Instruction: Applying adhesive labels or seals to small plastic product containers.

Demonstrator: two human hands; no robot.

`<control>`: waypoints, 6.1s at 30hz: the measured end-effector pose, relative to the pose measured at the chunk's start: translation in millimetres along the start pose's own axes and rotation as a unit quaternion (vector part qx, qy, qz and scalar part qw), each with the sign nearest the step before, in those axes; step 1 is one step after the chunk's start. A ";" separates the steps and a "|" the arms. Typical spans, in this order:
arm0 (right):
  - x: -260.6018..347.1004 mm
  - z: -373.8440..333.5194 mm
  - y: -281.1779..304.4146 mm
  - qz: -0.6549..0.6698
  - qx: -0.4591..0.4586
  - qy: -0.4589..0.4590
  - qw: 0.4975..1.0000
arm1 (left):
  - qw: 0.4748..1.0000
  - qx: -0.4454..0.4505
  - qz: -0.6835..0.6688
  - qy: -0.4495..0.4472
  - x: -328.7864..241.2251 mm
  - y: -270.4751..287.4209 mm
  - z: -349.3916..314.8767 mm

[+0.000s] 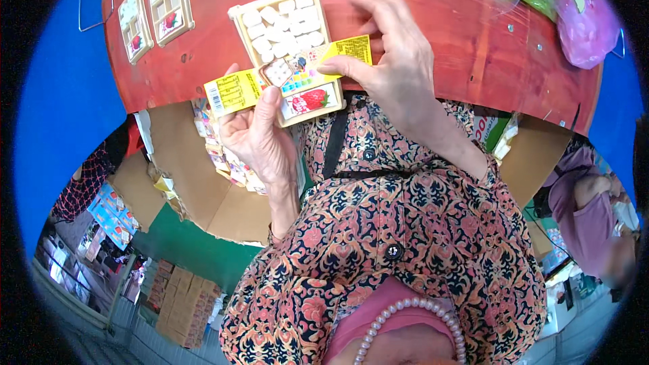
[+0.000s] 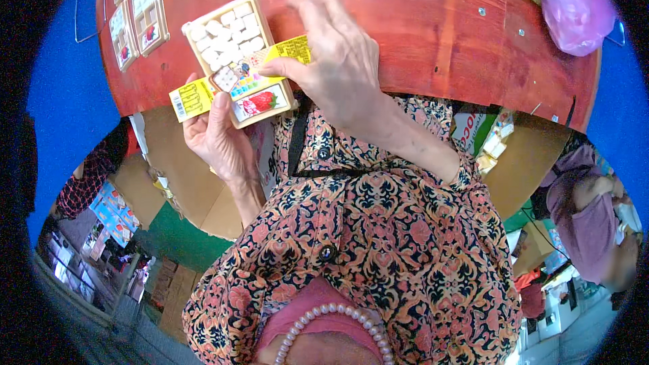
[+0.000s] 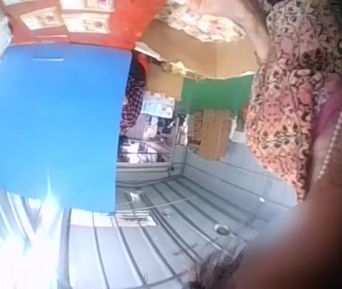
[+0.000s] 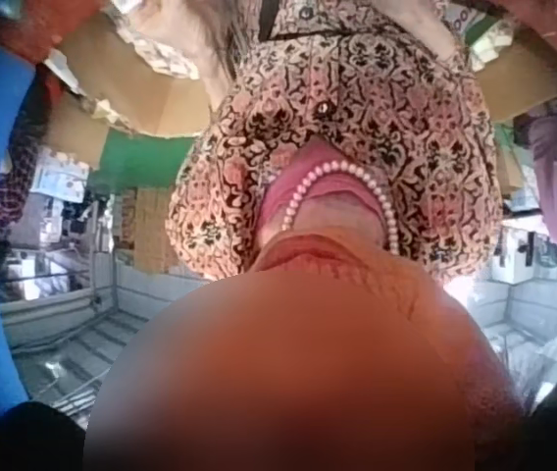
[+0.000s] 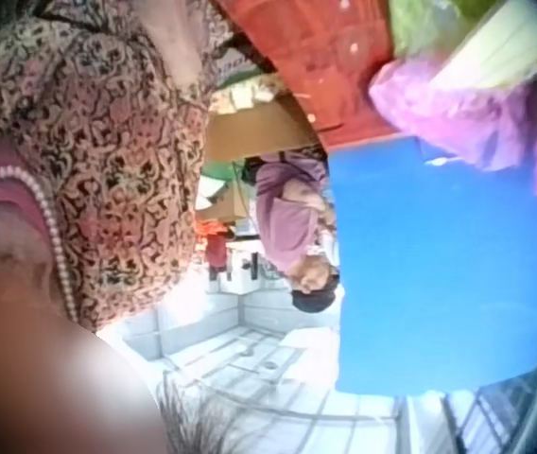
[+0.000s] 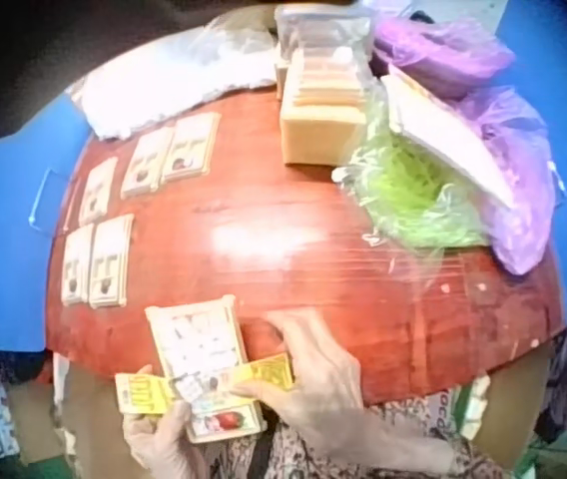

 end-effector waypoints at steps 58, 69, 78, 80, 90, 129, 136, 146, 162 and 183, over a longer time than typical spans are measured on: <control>-47.6 -9.9 51.1 0.650 0.147 0.029 0.745 | 0.891 0.332 -0.150 0.272 -33.4 -106.1 -21.6; -59.8 1.9 47.6 0.565 0.232 0.145 0.779 | 0.863 0.435 -0.125 0.226 -7.9 -91.5 -9.9; -61.2 -6.3 48.6 0.615 0.163 0.107 0.764 | 0.890 0.429 -0.038 0.149 -5.9 -104.2 -12.2; -60.1 -7.8 47.2 0.611 0.150 0.091 0.772 | 0.893 0.426 -0.004 0.142 -4.4 -102.6 -10.6; -43.1 -19.0 45.0 0.612 0.074 0.016 0.787 | 0.884 0.397 -0.051 0.241 -3.1 -105.7 -12.3; 4.0 -17.9 62.3 0.234 0.074 -0.160 0.956 | 0.873 0.462 0.158 0.008 -23.6 -61.2 8.9; 13.0 -10.1 38.2 0.267 0.167 -0.079 0.946 | 0.941 0.187 0.216 0.180 -35.8 -21.4 7.3; 5.7 -0.4 122.1 0.162 0.025 -0.053 0.985 | 0.954 -0.070 0.275 -0.100 -29.5 132.6 -16.1; -44.2 93.9 193.2 -0.408 -0.166 0.184 0.879 | 0.950 -0.120 0.231 0.175 -10.6 336.2 93.2; -9.8 -7.7 173.7 -0.216 0.024 0.189 0.958 | 0.876 0.462 0.008 0.137 -15.2 -209.9 25.2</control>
Point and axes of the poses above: each hand's wrist, its own z-axis towards the middle knuckle, its own y-axis out of the back of the hand, x = y × z, the point moved 1 cm from there along z, towards the middle knuckle, and after that the axes turned 1 degree about z, right-handed, at the moved point
